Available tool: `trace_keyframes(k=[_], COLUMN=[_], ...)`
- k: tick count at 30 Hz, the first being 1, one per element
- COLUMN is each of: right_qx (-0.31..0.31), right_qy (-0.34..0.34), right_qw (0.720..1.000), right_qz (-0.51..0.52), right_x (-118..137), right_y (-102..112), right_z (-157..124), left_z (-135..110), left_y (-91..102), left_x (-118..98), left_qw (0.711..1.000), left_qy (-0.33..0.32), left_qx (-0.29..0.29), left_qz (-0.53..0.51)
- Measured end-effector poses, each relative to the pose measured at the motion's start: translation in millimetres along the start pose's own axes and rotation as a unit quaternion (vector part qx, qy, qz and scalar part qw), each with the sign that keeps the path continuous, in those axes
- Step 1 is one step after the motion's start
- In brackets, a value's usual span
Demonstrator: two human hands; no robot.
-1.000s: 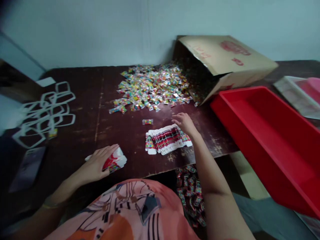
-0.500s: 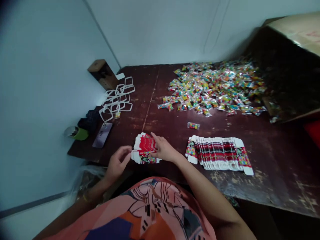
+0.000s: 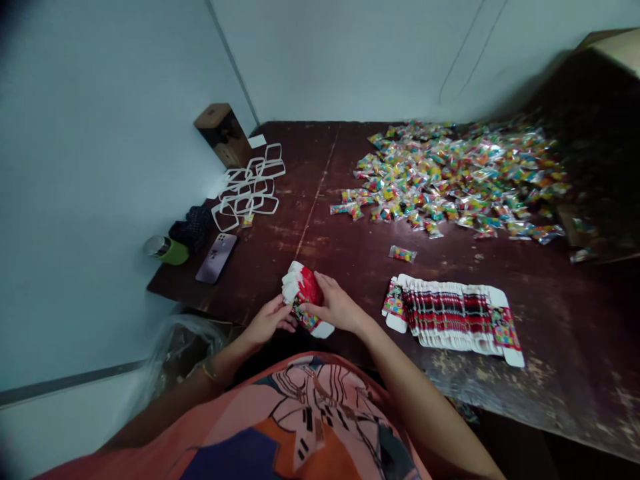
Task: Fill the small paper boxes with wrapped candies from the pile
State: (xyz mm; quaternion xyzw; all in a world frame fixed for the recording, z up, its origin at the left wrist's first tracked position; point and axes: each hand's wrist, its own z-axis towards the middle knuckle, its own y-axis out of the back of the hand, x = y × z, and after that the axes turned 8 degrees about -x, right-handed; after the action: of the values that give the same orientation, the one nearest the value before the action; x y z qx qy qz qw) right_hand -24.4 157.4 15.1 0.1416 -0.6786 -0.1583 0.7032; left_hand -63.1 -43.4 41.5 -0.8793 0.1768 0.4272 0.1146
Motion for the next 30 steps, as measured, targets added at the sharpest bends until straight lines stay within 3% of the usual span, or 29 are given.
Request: trace_keyframes(k=[4,8,10,11,13,15,17,22,26,30], right_qx=[-0.070,-0.067,-0.039,-0.030,-0.049,-0.109,-0.155,-0.183,-0.275,-0.310], right_qy=[-0.112,-0.246,-0.271,-0.265,-0.212,-0.134,-0.110,-0.178,-0.167,-0.157], right_qw=[0.979,0.891,0.863,0.868,0.912,0.957,0.967,0.945,0.942,0.938], right_qz=[0.157,0.375,0.424,0.419,0.348,0.234,0.171,0.206,0.098,-0.012], right_x=[8.3,12.5,15.7,17.7,21.3,22.2,17.9,-13.1,-29.7,-26.7], right_y=[-10.0,-5.9,-3.9,-3.6,-3.6,-2.4,0.4,4.4,4.8,8.4], right_z=[-6.2,-13.0,-16.3,-17.7,-19.3,-20.1,-21.1,-29.7,-39.4,-43.3], left_z=[2.3,4.8,8.7,11.0,14.5,16.0,15.8,21.0,34.1,42.5], left_y=[-7.5,-14.2,-19.7,-22.8,-27.9,-29.8,-28.4,-21.6,-18.4,-11.4], left_x=[-5.9,-10.6,-11.0,-10.6,-8.8,-6.3,-3.6,1.2,-0.3,-7.3], left_qw=[0.997,0.979,0.976,0.975,0.967,0.963,0.963,0.999,0.989,0.955], left_qy=[-0.069,-0.159,-0.123,-0.083,0.002,0.048,0.058,-0.037,-0.066,-0.097], left_qx=[0.019,-0.106,-0.056,-0.006,0.076,0.102,0.109,0.010,-0.037,-0.094], left_qz=[0.019,-0.075,-0.171,-0.207,-0.242,-0.245,-0.238,0.005,0.123,0.262])
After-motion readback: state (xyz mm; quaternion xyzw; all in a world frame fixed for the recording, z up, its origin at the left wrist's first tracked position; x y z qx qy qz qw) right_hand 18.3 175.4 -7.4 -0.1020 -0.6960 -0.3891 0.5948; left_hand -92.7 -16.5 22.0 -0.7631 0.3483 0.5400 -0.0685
